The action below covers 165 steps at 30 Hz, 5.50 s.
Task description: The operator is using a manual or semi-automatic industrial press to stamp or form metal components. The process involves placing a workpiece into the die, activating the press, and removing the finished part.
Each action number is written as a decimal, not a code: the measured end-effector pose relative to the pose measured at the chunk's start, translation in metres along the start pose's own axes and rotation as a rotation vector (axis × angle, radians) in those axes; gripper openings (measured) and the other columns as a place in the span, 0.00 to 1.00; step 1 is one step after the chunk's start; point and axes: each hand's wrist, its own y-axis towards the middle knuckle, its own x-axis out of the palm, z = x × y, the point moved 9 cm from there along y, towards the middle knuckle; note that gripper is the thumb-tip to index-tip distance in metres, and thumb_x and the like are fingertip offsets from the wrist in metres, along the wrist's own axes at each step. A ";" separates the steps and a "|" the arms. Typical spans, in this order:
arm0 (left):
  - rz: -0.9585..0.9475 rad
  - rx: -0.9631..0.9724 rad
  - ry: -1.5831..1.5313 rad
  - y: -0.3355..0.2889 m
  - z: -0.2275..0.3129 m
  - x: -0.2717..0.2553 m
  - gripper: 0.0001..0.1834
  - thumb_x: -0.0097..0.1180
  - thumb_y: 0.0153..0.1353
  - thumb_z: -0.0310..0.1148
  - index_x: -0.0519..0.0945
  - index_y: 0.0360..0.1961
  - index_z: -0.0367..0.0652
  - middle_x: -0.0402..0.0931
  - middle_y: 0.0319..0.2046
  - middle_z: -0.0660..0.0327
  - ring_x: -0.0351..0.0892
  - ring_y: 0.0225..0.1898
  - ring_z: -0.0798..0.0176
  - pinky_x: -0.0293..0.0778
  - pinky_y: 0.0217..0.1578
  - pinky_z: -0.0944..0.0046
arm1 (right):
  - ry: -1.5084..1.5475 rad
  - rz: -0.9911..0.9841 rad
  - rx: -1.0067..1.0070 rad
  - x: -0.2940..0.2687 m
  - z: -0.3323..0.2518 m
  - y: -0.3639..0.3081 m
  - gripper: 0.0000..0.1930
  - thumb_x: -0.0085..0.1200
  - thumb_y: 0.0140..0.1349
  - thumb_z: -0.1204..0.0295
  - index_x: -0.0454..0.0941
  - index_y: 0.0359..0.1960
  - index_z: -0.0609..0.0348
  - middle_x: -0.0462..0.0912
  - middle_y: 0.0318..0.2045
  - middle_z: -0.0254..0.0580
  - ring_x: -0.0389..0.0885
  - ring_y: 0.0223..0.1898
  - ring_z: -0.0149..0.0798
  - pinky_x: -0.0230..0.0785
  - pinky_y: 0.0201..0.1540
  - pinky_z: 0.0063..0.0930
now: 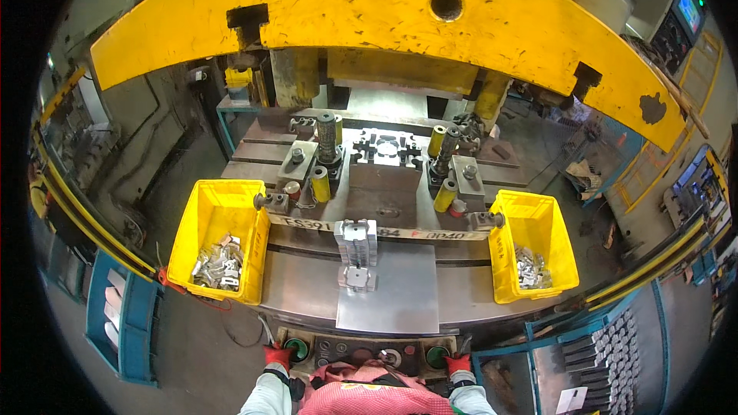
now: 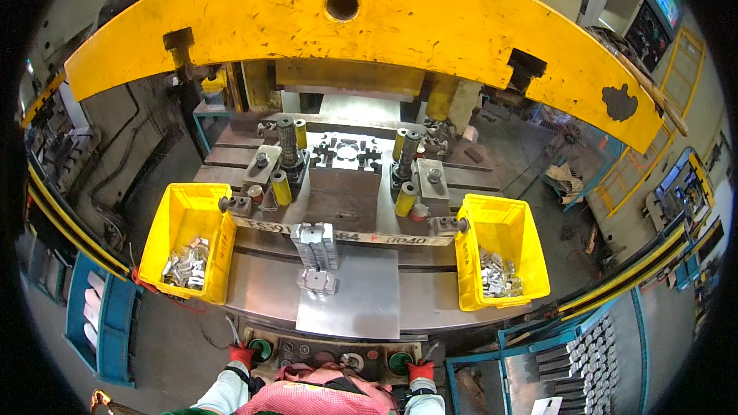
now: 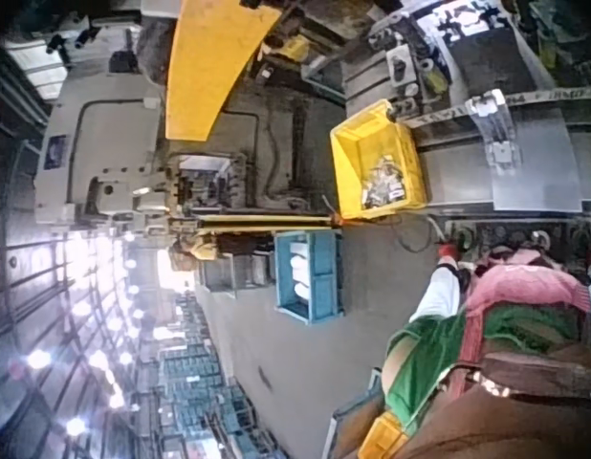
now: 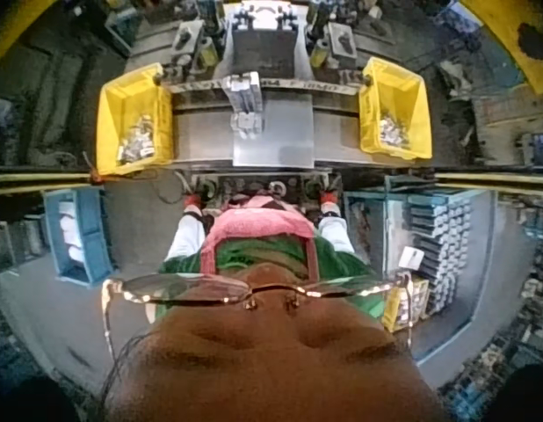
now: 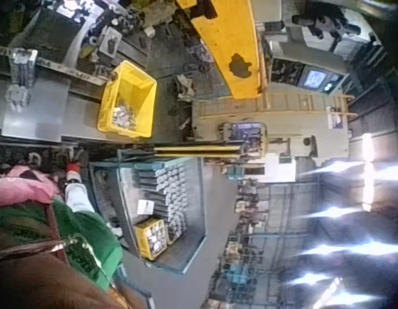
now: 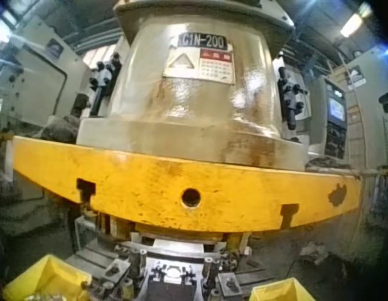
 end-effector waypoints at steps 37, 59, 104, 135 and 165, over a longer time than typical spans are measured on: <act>0.413 0.000 -0.587 -0.018 -0.078 -0.142 0.24 0.49 0.55 0.48 0.68 0.47 0.43 0.70 0.37 0.57 0.68 0.32 0.61 0.67 0.25 0.60 | 1.233 0.407 0.189 -0.051 0.033 0.000 0.14 0.50 0.53 0.56 0.68 0.37 0.46 0.69 0.26 0.31 0.64 0.23 0.30 0.56 0.21 0.26; -0.968 0.547 -0.426 -0.167 0.528 0.222 0.18 0.52 0.53 0.48 0.73 0.38 0.46 0.66 0.15 0.68 0.62 0.13 0.74 0.55 0.12 0.74 | 0.817 -0.601 -0.855 -0.026 -0.572 -0.058 0.12 0.53 0.54 0.66 0.73 0.39 0.55 0.75 0.28 0.29 0.71 0.26 0.22 0.64 0.27 0.17; -0.370 0.350 -0.744 -0.156 0.225 -0.054 0.20 0.46 0.51 0.28 0.65 0.48 0.44 0.65 0.23 0.66 0.68 0.24 0.70 0.75 0.27 0.63 | 0.300 -0.734 -0.719 -0.031 -0.573 -0.053 0.13 0.52 0.54 0.61 0.73 0.38 0.52 0.72 0.18 0.28 0.65 0.13 0.23 0.56 0.14 0.18; -0.079 -0.298 -0.458 -0.047 -0.012 -0.071 0.21 0.51 0.51 0.42 0.63 0.46 0.53 0.67 0.35 0.58 0.67 0.32 0.57 0.66 0.27 0.52 | 0.909 0.592 -0.254 -0.154 -0.101 -0.033 0.28 0.44 0.59 0.71 0.48 0.59 0.65 0.61 0.55 0.51 0.62 0.55 0.41 0.54 0.55 0.31; 0.014 -0.012 -0.196 0.009 -0.017 0.009 0.62 0.65 0.29 0.18 0.34 0.61 0.39 0.60 0.54 0.53 0.60 0.55 0.62 0.58 0.53 0.66 | -0.081 0.146 -0.164 0.001 0.005 0.016 0.40 0.66 0.30 0.54 0.62 0.42 0.66 0.75 0.37 0.60 0.72 0.43 0.56 0.66 0.42 0.40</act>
